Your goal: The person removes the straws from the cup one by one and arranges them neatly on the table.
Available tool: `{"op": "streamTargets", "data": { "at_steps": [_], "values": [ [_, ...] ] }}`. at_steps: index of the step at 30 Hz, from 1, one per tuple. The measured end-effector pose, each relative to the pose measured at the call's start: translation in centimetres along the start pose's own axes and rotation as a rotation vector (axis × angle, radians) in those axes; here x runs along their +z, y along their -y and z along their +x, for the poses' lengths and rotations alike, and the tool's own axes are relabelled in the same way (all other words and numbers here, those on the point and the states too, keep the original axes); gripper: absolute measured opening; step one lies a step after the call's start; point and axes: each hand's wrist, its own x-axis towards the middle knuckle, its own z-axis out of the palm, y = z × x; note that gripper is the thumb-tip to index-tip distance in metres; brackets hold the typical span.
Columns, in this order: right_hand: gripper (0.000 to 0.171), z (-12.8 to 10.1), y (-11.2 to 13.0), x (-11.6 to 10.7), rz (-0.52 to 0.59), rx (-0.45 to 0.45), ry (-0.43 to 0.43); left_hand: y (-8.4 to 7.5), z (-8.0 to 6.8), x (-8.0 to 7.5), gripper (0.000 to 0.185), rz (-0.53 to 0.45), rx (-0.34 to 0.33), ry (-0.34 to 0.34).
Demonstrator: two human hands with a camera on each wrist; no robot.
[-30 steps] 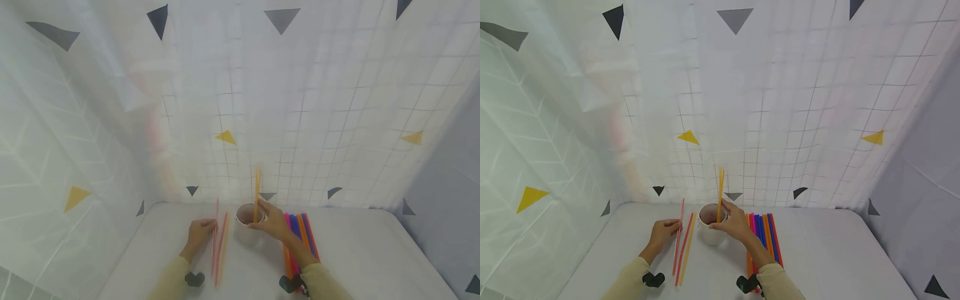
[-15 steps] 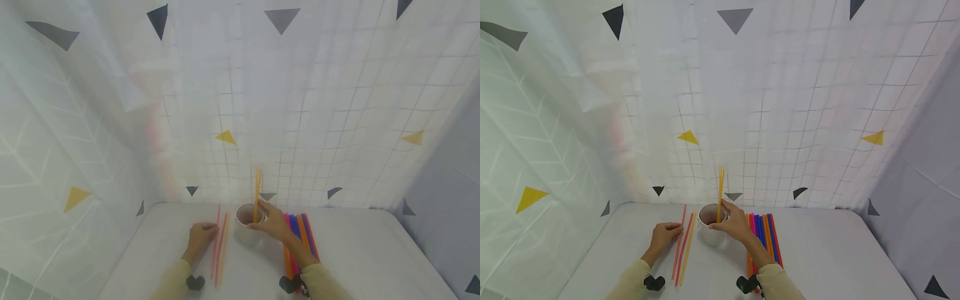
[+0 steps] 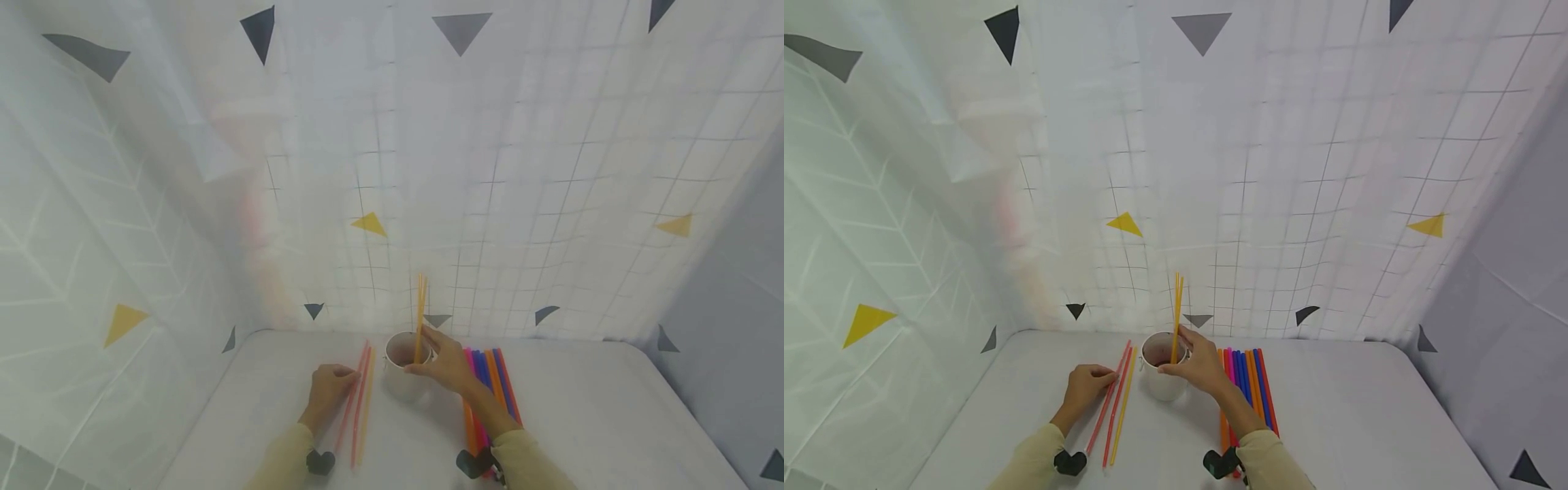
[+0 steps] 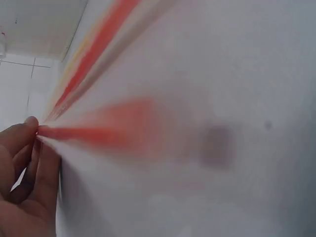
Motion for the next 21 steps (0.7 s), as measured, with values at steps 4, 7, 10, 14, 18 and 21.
{"op": "streamTargets", "data": {
  "at_steps": [4, 7, 10, 14, 18, 21],
  "values": [
    [0.101, 0.0, 0.0, 0.0, -0.014, 0.003, -0.003, -0.7, -0.3, -0.1, 0.016, 0.029, 0.007, 0.004],
    [0.102, 0.0, 0.1, 0.0, -0.014, 0.013, -0.002, -1.0, -0.4, -0.3, 0.016, 0.068, 0.029, 0.015],
    [0.102, 0.0, 0.0, 0.0, 0.000, 0.014, 0.001, -1.2, -0.5, -0.4, 0.016, 0.108, 0.073, 0.021],
    [0.102, 0.0, -0.1, 0.0, 0.023, -0.001, 0.003, -1.3, -0.7, -0.6, 0.017, 0.147, 0.117, 0.012],
    [0.101, 0.0, -0.1, 0.0, 0.021, -0.004, 0.006, -1.4, -1.0, -0.8, 0.017, 0.169, 0.119, 0.017],
    [0.101, -0.1, -0.1, 0.0, 0.013, 0.001, 0.005, -1.5, -1.2, -1.0, 0.017, 0.168, 0.112, 0.031]
  ]
}}
